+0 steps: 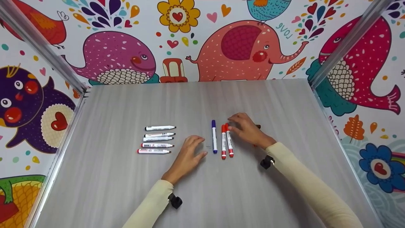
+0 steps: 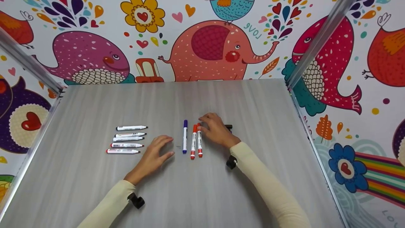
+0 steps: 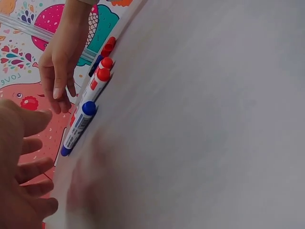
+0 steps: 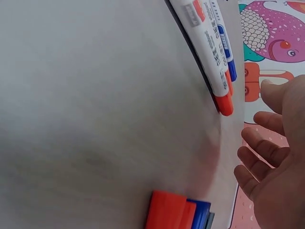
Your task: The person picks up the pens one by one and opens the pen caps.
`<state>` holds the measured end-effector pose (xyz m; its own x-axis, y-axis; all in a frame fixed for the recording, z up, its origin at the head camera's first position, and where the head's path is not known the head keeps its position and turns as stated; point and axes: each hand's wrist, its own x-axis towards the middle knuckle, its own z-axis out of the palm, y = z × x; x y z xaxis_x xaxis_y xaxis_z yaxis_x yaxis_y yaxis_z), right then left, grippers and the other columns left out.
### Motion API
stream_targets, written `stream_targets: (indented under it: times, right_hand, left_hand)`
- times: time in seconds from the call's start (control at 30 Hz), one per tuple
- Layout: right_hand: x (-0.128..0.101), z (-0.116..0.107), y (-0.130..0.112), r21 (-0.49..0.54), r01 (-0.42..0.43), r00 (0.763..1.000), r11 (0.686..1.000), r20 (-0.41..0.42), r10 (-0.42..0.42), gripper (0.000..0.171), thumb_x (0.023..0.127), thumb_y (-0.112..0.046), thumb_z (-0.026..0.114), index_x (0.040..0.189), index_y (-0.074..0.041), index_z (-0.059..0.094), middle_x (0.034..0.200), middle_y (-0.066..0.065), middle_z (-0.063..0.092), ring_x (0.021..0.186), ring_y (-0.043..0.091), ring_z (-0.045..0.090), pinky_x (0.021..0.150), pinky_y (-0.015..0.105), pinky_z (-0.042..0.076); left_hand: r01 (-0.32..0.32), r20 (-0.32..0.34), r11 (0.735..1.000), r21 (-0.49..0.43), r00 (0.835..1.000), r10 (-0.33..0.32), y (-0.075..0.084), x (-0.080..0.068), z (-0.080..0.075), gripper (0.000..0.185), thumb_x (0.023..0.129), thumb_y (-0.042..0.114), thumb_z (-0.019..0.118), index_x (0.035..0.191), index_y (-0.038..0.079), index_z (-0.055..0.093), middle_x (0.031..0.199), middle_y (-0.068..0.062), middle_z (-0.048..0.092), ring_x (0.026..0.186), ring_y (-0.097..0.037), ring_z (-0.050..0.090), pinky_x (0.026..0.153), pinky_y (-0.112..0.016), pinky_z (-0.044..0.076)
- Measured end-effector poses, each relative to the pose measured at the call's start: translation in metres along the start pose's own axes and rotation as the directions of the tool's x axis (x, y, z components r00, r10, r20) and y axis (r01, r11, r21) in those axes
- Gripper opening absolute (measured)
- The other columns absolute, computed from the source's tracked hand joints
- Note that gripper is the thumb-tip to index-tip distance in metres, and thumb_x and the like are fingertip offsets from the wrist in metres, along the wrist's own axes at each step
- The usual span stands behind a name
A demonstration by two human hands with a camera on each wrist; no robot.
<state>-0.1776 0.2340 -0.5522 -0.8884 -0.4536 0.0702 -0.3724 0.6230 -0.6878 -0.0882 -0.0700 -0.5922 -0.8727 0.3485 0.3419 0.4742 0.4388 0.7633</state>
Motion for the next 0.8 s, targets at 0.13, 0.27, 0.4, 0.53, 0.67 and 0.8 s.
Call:
stream_targets:
  times: [0.13,0.27,0.4,0.53,0.67,0.8]
  right_hand:
    - [0.002,0.004,-0.002,0.003,-0.003,1.000,1.000,0.007,0.003,0.042,0.109,-0.017,0.072,0.145,0.004,0.067,0.144,0.018,0.062,0.138,0.035,0.052,0.119,0.055,0.044]
    - [0.005,0.008,-0.004,-0.010,0.018,1.000,1.000,0.008,-0.018,0.043,0.109,-0.018,0.073,0.145,0.004,0.067,0.142,0.018,0.062,0.136,0.035,0.054,0.117,0.055,0.046]
    - [0.009,0.012,-0.003,-0.015,0.030,0.999,0.999,0.017,-0.029,0.044,0.109,-0.020,0.073,0.146,0.003,0.066,0.143,0.018,0.062,0.136,0.035,0.053,0.117,0.054,0.046]
    - [0.012,0.016,-0.002,-0.031,0.047,0.999,0.998,0.007,-0.047,0.044,0.107,-0.019,0.074,0.145,0.004,0.067,0.142,0.019,0.063,0.136,0.035,0.053,0.117,0.055,0.046]
    - [0.015,0.020,-0.002,-0.052,0.072,0.997,0.996,-0.010,-0.073,0.044,0.106,-0.017,0.077,0.143,0.004,0.068,0.142,0.020,0.063,0.136,0.037,0.052,0.116,0.056,0.045]
    - [0.019,0.024,-0.003,-0.070,0.082,0.996,0.994,-0.014,-0.083,0.046,0.105,-0.019,0.078,0.144,0.003,0.067,0.145,0.020,0.061,0.139,0.039,0.049,0.119,0.057,0.042]
  left_hand:
    - [0.034,0.025,0.999,-0.002,0.999,-0.034,0.006,0.001,0.004,0.050,0.096,0.010,0.084,0.140,-0.006,0.067,0.140,-0.016,0.063,0.139,-0.038,0.053,0.119,-0.058,0.043]
    - [0.061,0.043,0.998,0.033,0.997,-0.062,0.013,0.000,0.008,0.052,0.096,0.009,0.084,0.142,-0.007,0.065,0.143,-0.018,0.062,0.144,-0.041,0.050,0.122,-0.059,0.040]
    - [0.081,0.048,0.996,0.047,0.995,-0.083,0.015,-0.002,0.014,0.053,0.096,0.009,0.084,0.143,-0.006,0.065,0.146,-0.019,0.060,0.148,-0.045,0.046,0.125,-0.060,0.036]
    - [0.083,0.056,0.995,0.062,0.995,-0.087,0.016,0.001,0.017,0.053,0.096,0.009,0.085,0.143,-0.007,0.065,0.146,-0.019,0.061,0.150,-0.045,0.045,0.125,-0.060,0.035]
    - [0.119,0.066,0.991,0.064,0.990,-0.123,0.017,0.003,0.019,0.055,0.097,0.011,0.084,0.145,-0.005,0.064,0.149,-0.018,0.059,0.153,-0.042,0.042,0.128,-0.057,0.033]
    - [0.146,0.058,0.987,0.064,0.987,-0.150,0.017,0.004,0.021,0.055,0.098,0.010,0.084,0.147,-0.004,0.063,0.151,-0.017,0.058,0.155,-0.040,0.040,0.129,-0.055,0.032]
